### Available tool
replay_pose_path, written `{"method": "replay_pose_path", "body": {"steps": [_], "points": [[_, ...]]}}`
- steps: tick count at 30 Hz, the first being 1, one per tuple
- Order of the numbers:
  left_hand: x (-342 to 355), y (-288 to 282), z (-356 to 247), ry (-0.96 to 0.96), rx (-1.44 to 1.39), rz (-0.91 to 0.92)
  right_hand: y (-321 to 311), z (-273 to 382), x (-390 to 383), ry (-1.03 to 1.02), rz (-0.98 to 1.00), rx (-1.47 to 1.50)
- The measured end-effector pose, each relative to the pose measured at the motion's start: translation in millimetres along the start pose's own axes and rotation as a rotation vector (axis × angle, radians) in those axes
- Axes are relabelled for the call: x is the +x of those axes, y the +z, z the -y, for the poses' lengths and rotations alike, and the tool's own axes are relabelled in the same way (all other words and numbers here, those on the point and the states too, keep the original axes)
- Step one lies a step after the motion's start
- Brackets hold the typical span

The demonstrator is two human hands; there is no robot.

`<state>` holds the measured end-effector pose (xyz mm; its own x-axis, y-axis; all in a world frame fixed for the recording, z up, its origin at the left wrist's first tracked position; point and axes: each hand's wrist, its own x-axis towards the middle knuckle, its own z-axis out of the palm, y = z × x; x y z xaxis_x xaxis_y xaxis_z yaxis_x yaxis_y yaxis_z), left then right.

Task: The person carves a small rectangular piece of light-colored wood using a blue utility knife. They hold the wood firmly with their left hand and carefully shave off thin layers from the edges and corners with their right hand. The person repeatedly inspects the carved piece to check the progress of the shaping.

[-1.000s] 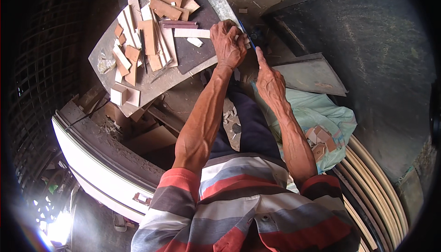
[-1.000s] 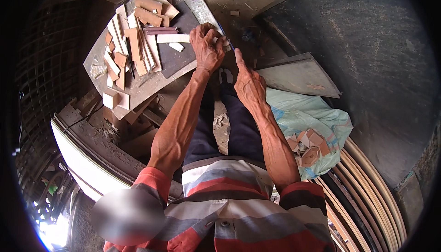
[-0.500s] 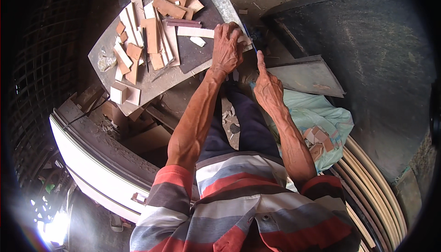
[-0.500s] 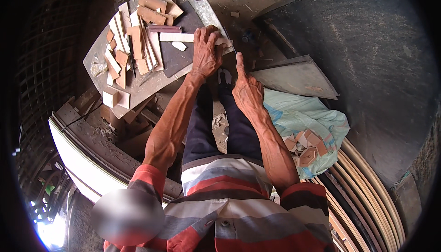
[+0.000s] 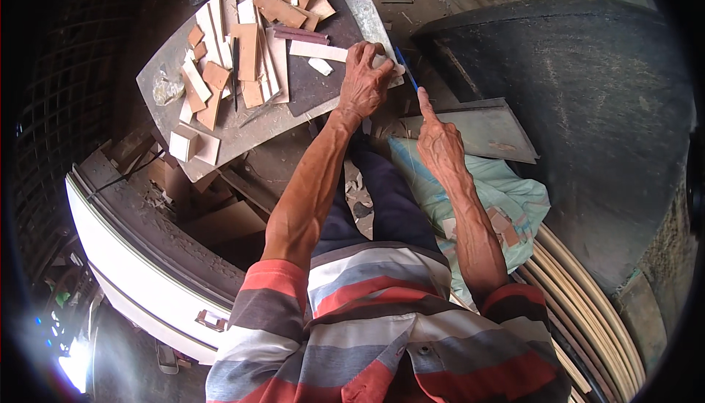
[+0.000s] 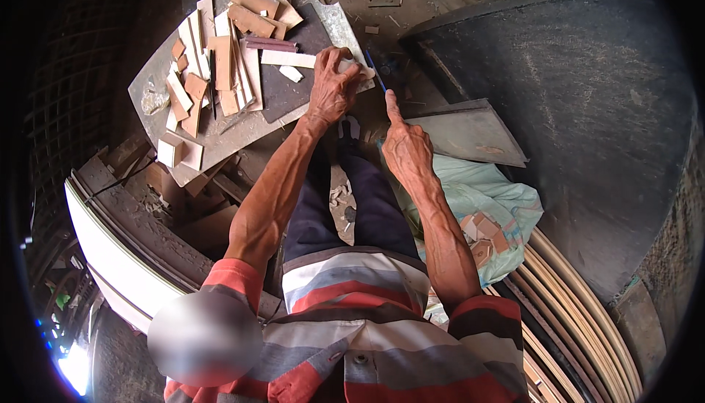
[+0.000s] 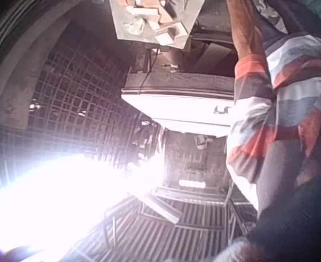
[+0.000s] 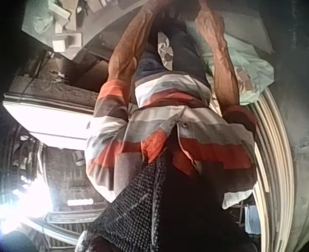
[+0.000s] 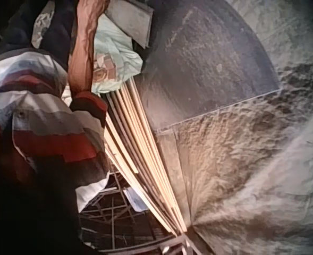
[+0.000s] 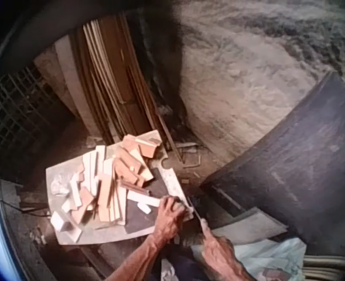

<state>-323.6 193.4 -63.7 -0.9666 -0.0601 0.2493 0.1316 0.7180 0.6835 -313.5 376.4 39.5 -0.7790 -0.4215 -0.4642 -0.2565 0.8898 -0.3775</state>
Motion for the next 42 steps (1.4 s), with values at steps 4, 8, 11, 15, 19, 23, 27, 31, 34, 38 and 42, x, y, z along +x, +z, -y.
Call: {"method": "replay_pose_path", "body": {"steps": [4,8,11,15,19,23,27,31,34,38,42], "points": [[0,1,2,0.011,-0.011,-0.013,-8,2,2,0.007,0.003,0.001],[2,6,0,-0.047,-0.036,-0.067,-9,3,3,-0.008,0.012,-0.021],[9,7,-11,-0.146,-0.035,-0.121,-6,2,3,0.001,0.006,-0.014],[10,7,-12,-0.201,-0.030,-0.098,-11,8,2,0.043,0.051,0.007],[11,5,-14,-0.217,-0.017,-0.089,-11,9,1,0.029,0.042,-0.026],[13,4,-19,-0.235,-0.025,-0.075,-8,13,26,0.053,0.051,0.007],[11,6,-15,-0.234,-0.010,-0.080,-10,15,16,0.044,0.048,-0.037],[11,6,-16,-0.219,0.000,-0.072,-8,11,16,0.078,0.061,-0.009],[8,0,-11,-0.140,-0.010,-0.034,-9,14,26,0.083,0.080,-0.008],[4,-7,1,0.004,-0.019,0.035,-8,16,22,0.068,0.079,-0.037],[3,-4,4,0.010,-0.016,0.018,-12,14,23,0.042,0.103,-0.019]]}}
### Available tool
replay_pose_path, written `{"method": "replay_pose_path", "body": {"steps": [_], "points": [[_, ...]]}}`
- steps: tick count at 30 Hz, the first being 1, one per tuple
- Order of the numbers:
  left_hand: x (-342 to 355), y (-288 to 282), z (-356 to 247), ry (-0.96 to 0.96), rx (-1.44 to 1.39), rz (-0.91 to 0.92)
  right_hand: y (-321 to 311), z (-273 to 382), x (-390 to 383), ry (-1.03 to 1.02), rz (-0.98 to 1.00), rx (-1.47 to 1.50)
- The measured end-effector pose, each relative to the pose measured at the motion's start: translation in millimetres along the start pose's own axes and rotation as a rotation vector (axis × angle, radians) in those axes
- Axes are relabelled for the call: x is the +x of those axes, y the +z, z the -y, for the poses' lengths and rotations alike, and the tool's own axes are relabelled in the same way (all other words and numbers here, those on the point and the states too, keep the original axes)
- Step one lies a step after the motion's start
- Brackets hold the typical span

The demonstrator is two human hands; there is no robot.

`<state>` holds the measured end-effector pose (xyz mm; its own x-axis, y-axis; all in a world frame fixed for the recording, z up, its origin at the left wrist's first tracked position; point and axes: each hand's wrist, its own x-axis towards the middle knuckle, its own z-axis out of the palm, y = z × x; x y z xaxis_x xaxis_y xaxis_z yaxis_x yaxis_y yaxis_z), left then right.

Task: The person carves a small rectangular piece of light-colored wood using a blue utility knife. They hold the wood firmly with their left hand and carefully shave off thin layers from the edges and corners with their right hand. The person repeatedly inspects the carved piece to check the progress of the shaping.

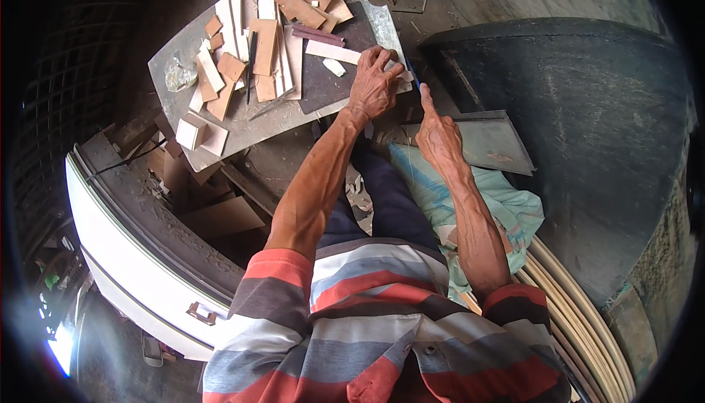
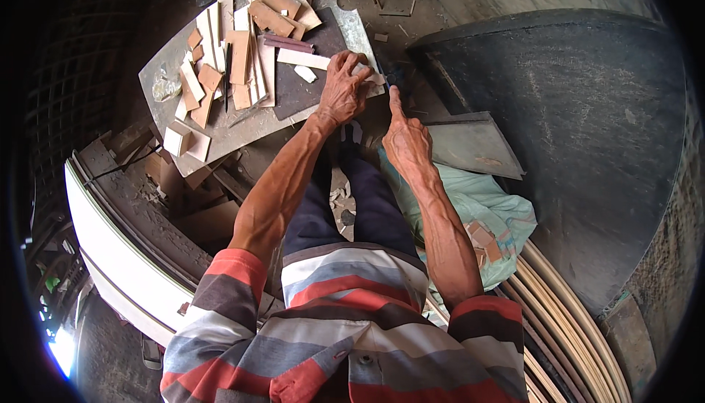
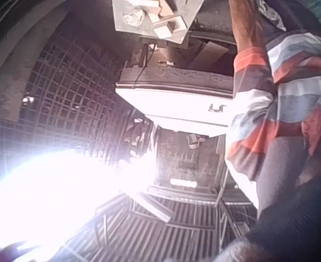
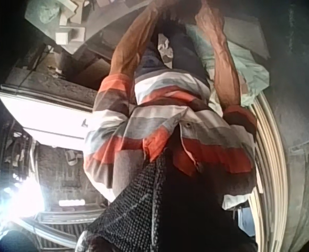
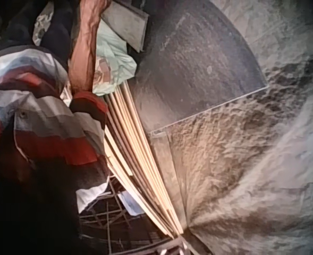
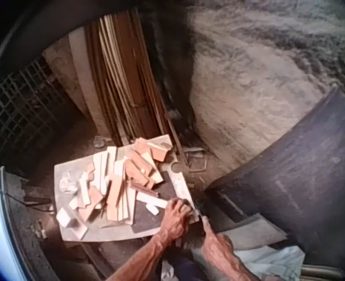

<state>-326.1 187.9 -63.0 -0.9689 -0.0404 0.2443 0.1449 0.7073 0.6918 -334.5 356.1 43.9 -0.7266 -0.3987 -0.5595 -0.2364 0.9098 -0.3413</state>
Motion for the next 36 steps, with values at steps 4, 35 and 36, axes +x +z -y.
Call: {"method": "replay_pose_path", "body": {"steps": [4,35,36], "points": [[-1,3,1,-0.010,-0.033,-0.016,-7,1,1,0.008,0.027,-0.025],[4,-2,-1,-0.056,-0.029,0.054,-19,11,30,0.030,0.086,-0.174],[1,-3,-1,-0.059,-0.028,0.056,-15,11,32,0.013,0.079,-0.174]]}}
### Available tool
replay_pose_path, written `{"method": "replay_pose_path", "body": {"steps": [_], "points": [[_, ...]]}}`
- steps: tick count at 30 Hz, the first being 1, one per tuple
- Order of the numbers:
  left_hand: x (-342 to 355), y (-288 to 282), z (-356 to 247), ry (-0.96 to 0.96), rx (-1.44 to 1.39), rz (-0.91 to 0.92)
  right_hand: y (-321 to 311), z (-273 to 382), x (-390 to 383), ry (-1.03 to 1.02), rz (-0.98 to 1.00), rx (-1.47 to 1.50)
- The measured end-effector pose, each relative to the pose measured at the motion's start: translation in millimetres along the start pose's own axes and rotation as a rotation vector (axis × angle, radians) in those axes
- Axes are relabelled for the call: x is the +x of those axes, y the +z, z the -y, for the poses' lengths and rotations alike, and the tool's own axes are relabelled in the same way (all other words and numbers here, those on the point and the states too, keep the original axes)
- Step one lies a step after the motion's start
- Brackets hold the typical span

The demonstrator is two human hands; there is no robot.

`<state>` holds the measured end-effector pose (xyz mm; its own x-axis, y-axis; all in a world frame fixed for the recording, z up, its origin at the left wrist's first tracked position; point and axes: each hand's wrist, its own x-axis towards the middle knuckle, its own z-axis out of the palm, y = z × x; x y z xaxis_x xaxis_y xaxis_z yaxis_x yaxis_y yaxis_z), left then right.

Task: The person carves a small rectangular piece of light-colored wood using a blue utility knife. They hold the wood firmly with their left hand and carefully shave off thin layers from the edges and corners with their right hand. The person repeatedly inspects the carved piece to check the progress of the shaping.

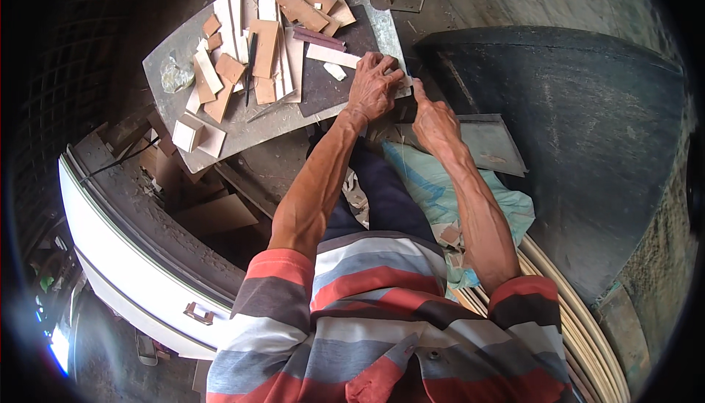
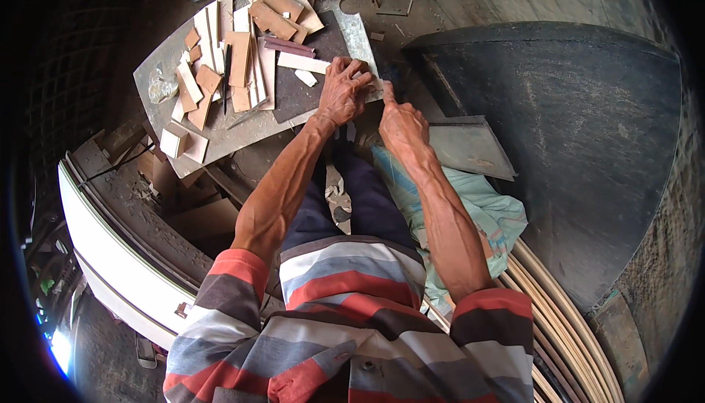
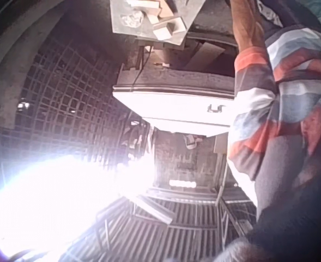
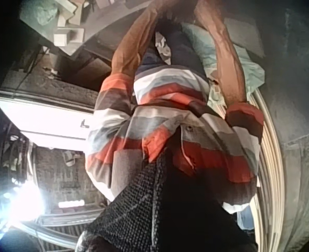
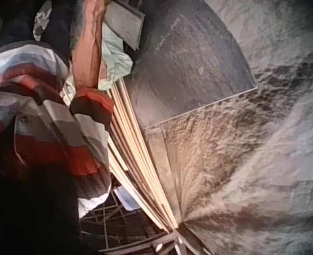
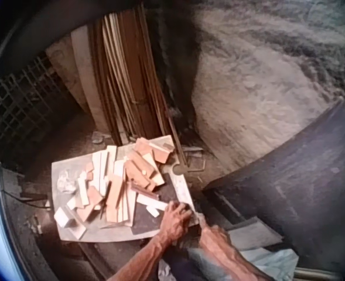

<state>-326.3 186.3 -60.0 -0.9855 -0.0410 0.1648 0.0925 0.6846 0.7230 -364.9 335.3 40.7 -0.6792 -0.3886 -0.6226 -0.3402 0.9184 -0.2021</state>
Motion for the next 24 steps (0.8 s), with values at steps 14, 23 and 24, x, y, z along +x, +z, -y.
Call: {"method": "replay_pose_path", "body": {"steps": [14,23,24], "points": [[1,-2,1,-0.025,-0.018,-0.028,-29,10,-5,0.021,0.088,-0.159],[-1,-2,-1,-0.041,-0.053,-0.059,-45,16,16,0.024,0.126,-0.097],[-1,-2,-2,-0.038,-0.046,-0.057,-45,15,11,0.065,0.112,-0.100]]}}
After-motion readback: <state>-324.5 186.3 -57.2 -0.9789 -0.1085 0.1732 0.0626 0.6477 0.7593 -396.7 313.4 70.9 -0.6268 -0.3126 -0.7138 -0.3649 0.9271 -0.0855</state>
